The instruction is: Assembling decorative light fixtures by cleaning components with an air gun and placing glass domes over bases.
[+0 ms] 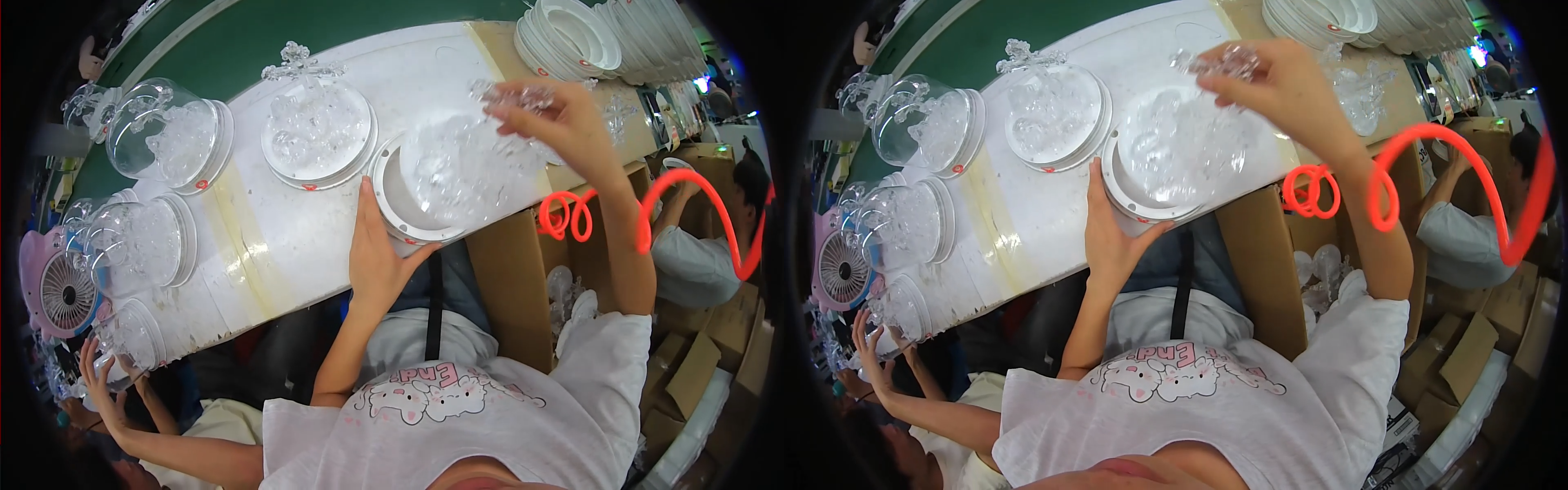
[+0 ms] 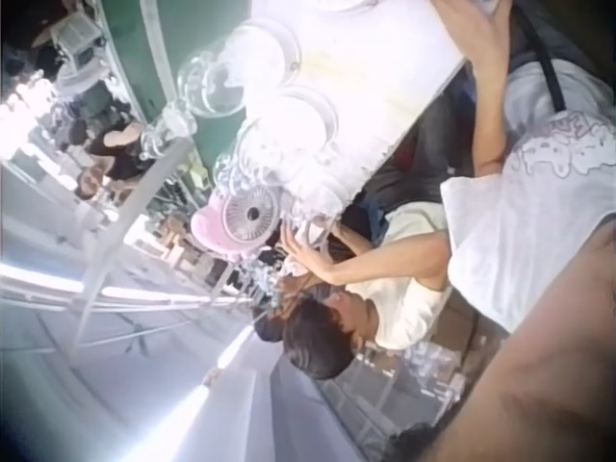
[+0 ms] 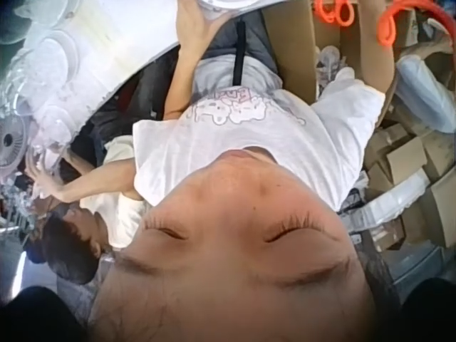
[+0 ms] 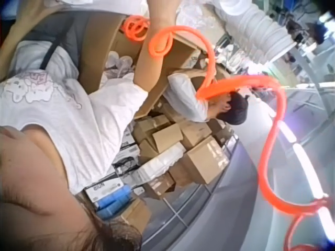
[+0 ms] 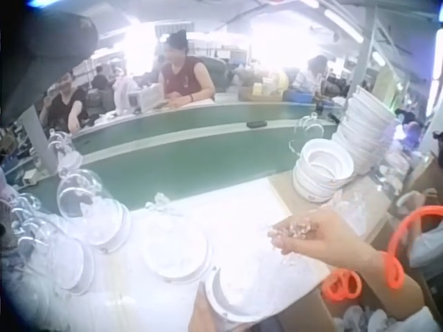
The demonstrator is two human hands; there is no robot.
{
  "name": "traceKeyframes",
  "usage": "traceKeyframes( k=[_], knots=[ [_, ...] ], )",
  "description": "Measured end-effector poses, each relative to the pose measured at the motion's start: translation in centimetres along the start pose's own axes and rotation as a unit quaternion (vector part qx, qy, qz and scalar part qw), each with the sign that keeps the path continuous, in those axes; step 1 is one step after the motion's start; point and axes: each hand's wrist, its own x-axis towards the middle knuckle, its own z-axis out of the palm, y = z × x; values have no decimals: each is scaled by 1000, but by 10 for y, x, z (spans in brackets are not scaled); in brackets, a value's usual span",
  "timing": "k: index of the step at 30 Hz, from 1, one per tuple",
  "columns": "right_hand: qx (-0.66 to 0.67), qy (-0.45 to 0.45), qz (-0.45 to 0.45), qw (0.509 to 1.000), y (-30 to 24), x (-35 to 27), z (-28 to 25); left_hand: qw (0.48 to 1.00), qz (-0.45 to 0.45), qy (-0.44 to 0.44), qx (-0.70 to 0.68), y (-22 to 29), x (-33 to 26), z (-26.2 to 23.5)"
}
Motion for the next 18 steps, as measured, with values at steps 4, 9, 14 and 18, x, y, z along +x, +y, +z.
traceKeyframes(
  k=[4,9,14,18],
  knots=[
    [-68,11,-41,997,7,-8,26,1000,1,-2,-26,2,2,3],
    [-137,40,-70,987,-4,-7,39,1000,8,2,-25,0,0,4],
    [-141,73,-59,986,-6,-12,44,1000,6,5,-10,-1,-1,4],
    [-124,74,-80,986,-4,-12,45,1000,10,11,-13,-2,-1,4]
  ],
)
